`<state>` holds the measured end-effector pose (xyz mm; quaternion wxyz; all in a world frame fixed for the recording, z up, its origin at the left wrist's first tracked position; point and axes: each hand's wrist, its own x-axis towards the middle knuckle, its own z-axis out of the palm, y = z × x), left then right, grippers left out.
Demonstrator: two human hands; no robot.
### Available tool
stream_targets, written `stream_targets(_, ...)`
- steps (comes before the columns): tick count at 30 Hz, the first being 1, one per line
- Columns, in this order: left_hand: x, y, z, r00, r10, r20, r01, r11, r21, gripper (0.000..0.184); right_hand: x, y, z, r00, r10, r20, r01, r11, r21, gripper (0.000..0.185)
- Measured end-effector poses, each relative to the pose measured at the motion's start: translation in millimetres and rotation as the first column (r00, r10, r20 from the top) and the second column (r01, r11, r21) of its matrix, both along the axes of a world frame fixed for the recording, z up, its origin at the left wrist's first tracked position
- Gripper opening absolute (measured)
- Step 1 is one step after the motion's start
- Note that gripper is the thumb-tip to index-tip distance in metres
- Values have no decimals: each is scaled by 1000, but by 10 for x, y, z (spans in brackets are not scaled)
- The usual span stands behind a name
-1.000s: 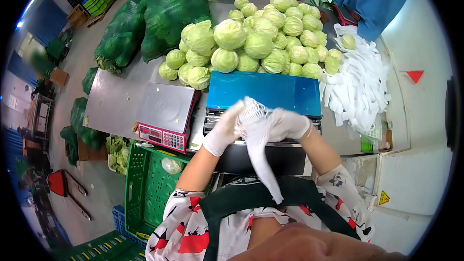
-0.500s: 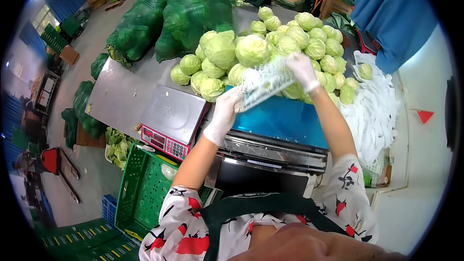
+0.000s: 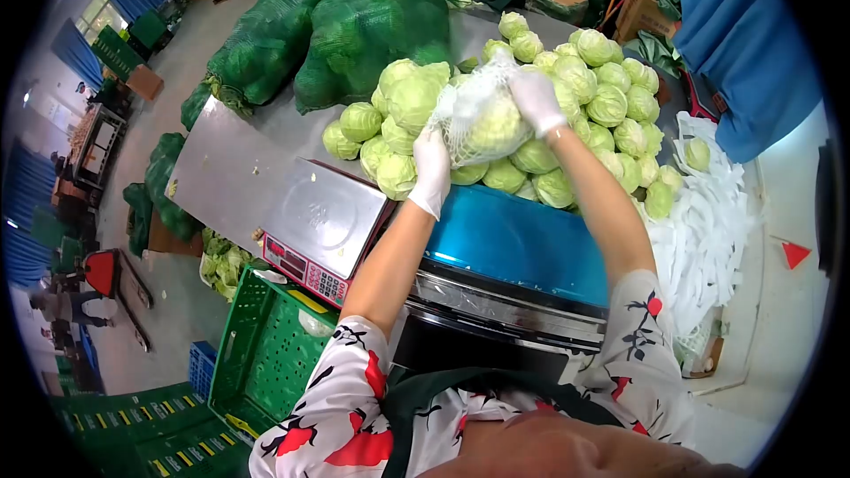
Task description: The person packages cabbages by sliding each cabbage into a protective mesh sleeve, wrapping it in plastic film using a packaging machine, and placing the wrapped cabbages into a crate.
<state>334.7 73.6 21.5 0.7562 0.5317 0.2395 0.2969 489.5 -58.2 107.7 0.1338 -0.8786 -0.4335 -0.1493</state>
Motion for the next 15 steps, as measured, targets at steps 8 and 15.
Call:
stream_targets(8, -1103, -635, 310, 814, -328, 480, 581, 490, -650, 48, -1865, -794, 369, 936, 265, -231, -56, 762, 645, 14)
stream_targets(15, -1623, -937, -271, 593, -244, 767, 797, 39, -603, 55, -1778, -1525, -454, -180, 634, -752, 639, 657, 401, 15)
